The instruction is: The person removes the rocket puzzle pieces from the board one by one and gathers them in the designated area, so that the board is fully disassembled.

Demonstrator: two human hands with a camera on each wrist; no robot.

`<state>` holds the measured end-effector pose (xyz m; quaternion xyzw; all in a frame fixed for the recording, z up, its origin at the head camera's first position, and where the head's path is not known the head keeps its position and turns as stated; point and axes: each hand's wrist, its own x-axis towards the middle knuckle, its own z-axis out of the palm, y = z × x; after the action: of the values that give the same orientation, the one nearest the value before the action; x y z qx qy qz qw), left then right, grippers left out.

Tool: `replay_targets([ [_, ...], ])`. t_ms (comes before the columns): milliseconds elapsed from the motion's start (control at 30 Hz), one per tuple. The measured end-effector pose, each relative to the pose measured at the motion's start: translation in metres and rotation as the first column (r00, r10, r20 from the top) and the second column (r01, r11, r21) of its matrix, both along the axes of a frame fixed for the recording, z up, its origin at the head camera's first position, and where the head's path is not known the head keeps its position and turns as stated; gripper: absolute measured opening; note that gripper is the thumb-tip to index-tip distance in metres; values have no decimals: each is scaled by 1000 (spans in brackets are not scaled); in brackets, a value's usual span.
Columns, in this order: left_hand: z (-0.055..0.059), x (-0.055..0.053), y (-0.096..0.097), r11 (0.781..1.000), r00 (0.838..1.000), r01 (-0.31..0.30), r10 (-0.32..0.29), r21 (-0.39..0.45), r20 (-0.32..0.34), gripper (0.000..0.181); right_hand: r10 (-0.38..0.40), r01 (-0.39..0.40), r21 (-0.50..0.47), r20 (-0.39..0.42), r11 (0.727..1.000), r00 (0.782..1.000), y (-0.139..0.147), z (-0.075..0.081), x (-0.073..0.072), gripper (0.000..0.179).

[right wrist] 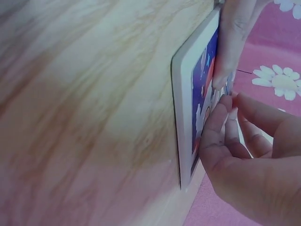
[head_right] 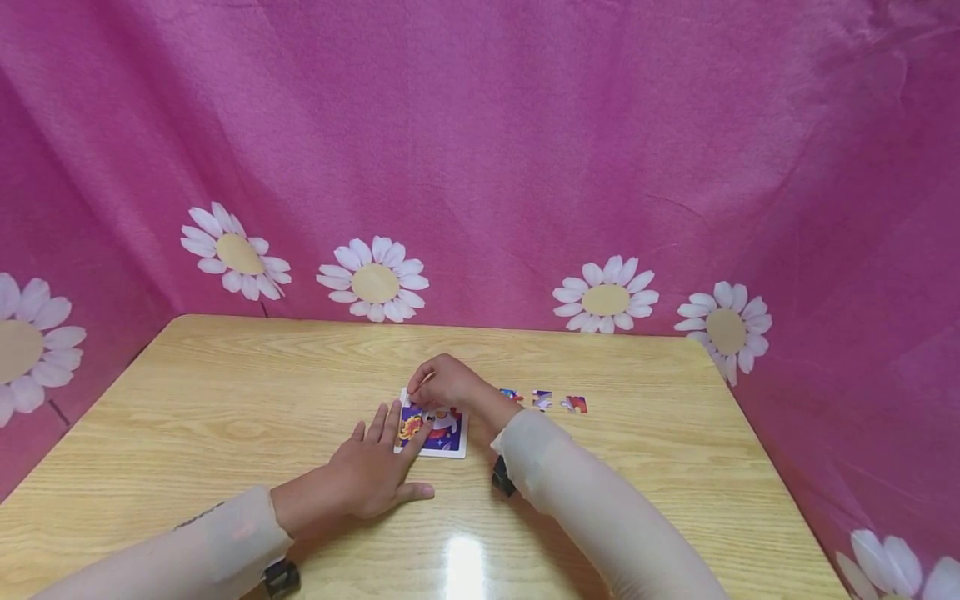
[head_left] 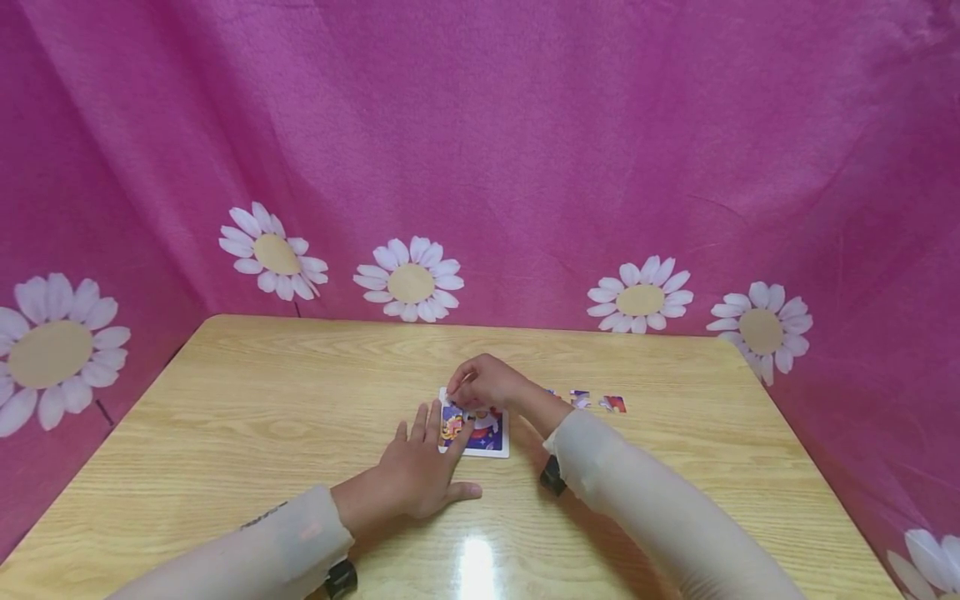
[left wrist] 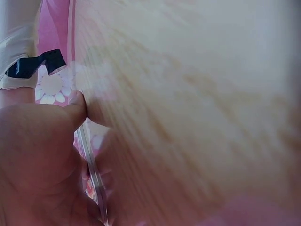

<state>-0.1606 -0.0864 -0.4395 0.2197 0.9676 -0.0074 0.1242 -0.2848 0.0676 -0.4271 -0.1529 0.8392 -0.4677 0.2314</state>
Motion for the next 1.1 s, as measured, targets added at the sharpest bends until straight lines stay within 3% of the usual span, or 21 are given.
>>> replay_targets([
  [233, 0, 1, 0, 1000, 1000, 0, 0, 6, 0, 93, -11, 12, -31, 37, 999, 999, 0, 1, 1, 9],
  [1100, 1, 0, 0, 1000, 999, -9, 9, 21, 32, 93, -34, 35, -9, 28, 999, 999, 2, 1, 4, 9],
])
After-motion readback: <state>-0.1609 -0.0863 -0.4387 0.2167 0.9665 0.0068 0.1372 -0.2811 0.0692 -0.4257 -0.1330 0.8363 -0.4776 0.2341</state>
